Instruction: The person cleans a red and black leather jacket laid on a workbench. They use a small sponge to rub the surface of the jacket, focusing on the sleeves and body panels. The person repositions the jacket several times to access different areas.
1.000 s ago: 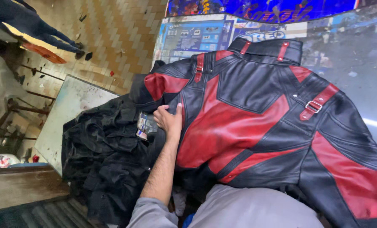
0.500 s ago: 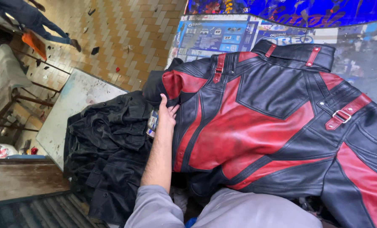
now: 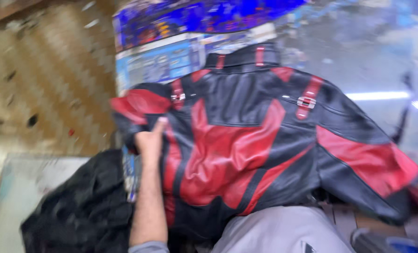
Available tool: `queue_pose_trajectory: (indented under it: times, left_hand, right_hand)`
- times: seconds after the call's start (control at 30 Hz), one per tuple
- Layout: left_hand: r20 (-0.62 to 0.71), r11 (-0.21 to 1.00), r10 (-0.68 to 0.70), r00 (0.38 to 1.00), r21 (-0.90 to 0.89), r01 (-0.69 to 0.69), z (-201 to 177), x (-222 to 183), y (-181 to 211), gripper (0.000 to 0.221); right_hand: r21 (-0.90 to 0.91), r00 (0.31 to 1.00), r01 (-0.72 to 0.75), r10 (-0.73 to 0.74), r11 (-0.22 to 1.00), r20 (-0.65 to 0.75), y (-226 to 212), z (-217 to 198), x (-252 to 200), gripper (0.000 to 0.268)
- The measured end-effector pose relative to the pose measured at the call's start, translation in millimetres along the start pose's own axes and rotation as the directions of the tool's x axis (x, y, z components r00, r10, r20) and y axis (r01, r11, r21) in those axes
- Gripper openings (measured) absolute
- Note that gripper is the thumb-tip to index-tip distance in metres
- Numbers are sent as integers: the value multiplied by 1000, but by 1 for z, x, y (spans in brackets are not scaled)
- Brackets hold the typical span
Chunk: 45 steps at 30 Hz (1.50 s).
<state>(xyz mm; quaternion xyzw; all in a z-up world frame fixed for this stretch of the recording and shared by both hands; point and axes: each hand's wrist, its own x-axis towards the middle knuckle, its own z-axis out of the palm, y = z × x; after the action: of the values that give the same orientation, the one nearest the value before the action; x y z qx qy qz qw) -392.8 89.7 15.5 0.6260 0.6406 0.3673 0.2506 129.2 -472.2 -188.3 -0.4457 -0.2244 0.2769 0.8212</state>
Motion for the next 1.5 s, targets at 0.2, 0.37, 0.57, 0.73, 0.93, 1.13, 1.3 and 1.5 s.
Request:
queue_pose_trajectory:
  times: [0.2, 0.37, 0.57, 0.73, 0.93, 1.13, 1.3, 1.5]
  left_hand:
    - [-142, 978, 195, 971, -43, -203, -6, 94, 106, 61]
    - [-44, 859, 451, 891, -251, -447, 55, 207, 184, 71]
    - [151, 843, 514, 845, 94, -530, 101, 282, 226, 65]
    - [124, 724, 659, 742, 162, -670, 110, 283, 233, 65]
    - [96, 780, 343, 934, -584, -226, 114, 250, 182, 62]
    - [-292, 889, 211, 933, -340, -307, 97, 177, 198, 65]
    - [228, 449, 890, 396, -283, -847, 155, 82, 280, 36]
    - [890, 93, 416, -186, -246, -965, 284, -8, 301, 61]
  right_hand:
    - [-101, 995, 53, -61, 994, -80, -20, 0, -43, 25]
    - [34, 971, 148, -139, 988, -196, -16, 52, -41, 28]
    - [71, 974, 209, -201, 975, -104, -2, 136, -53, 28]
    - [22, 987, 151, -150, 988, -60, 8, 167, -83, 32]
    - [-51, 998, 60, -59, 997, 20, 13, 158, -112, 33]
    - [-166, 981, 43, -10, 985, 193, 25, 153, -103, 35]
    - [101, 999, -34, 29, 994, 45, 35, 160, -108, 36]
    - [-17, 996, -70, 71, 997, 61, 30, 164, -108, 35]
